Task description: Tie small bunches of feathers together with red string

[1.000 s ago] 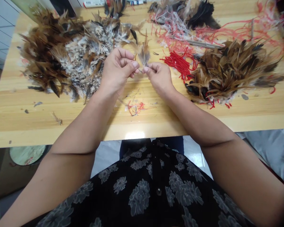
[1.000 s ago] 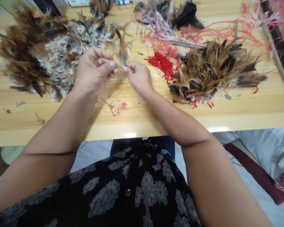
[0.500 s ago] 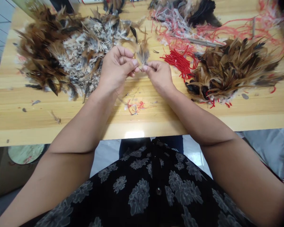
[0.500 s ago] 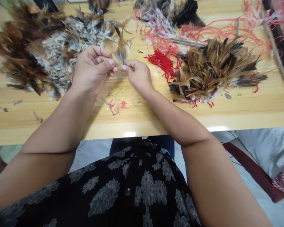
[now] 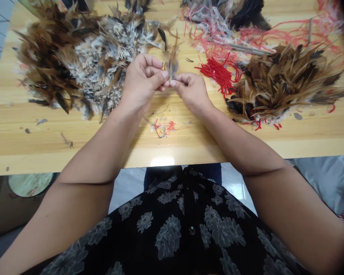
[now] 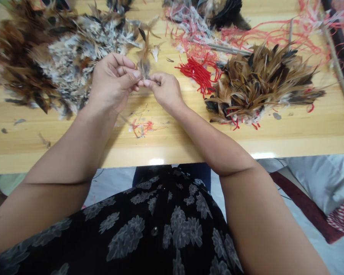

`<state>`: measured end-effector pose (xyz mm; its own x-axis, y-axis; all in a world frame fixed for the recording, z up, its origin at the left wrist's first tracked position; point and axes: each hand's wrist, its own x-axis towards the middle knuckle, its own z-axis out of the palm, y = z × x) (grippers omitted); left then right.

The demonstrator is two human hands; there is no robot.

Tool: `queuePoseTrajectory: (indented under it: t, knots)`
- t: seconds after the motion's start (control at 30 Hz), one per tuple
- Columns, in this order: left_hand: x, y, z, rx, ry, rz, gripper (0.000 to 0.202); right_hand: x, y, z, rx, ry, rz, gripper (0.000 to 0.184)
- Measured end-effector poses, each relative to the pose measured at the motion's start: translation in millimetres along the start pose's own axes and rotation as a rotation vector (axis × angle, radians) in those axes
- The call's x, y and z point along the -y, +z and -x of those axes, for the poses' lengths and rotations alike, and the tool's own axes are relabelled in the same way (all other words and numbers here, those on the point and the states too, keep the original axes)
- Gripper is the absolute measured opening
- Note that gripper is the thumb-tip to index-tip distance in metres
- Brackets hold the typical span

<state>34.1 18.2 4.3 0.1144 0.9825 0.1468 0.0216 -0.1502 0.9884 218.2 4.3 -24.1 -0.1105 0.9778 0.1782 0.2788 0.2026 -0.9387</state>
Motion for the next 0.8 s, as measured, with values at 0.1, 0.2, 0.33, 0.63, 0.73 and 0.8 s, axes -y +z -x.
queuePoseTrajectory:
  t: [0.1, 0.2, 0.33, 0.63, 0.73, 0.8]
  knots:
    - [-1, 2.5, 0, -0.003, 0.005, 0.018, 0.06, 4, 1, -1, -0.005, 0.074, -0.021, 0.039]
    - [-4, -2.9, -3, 0.0, 0.048, -0.018, 0.051, 16, 1, 0, -0.01, 0.124, -0.009, 0.044]
    - [-20, -35.2, -12, -0.132, 0.189, -0.206, 0.043, 30, -4, 2, -0.041, 0.172, -0.025, 0.043]
    - [-72, -48.5, 4, 0.183, -0.276, -1.229, 0.033, 26, -11, 1, -0.093, 0.155, 0.012, 0.039]
    - [-74, -39.9, 6, 0.29, -0.31, -1.247, 0.046, 24, -12, 2, -0.09, 0.129, 0.029, 0.036]
    - [-68, -41.2, 5, 0.298, -0.314, -1.172, 0.047, 22, -12, 2, -0.086, 0.109, 0.04, 0.034]
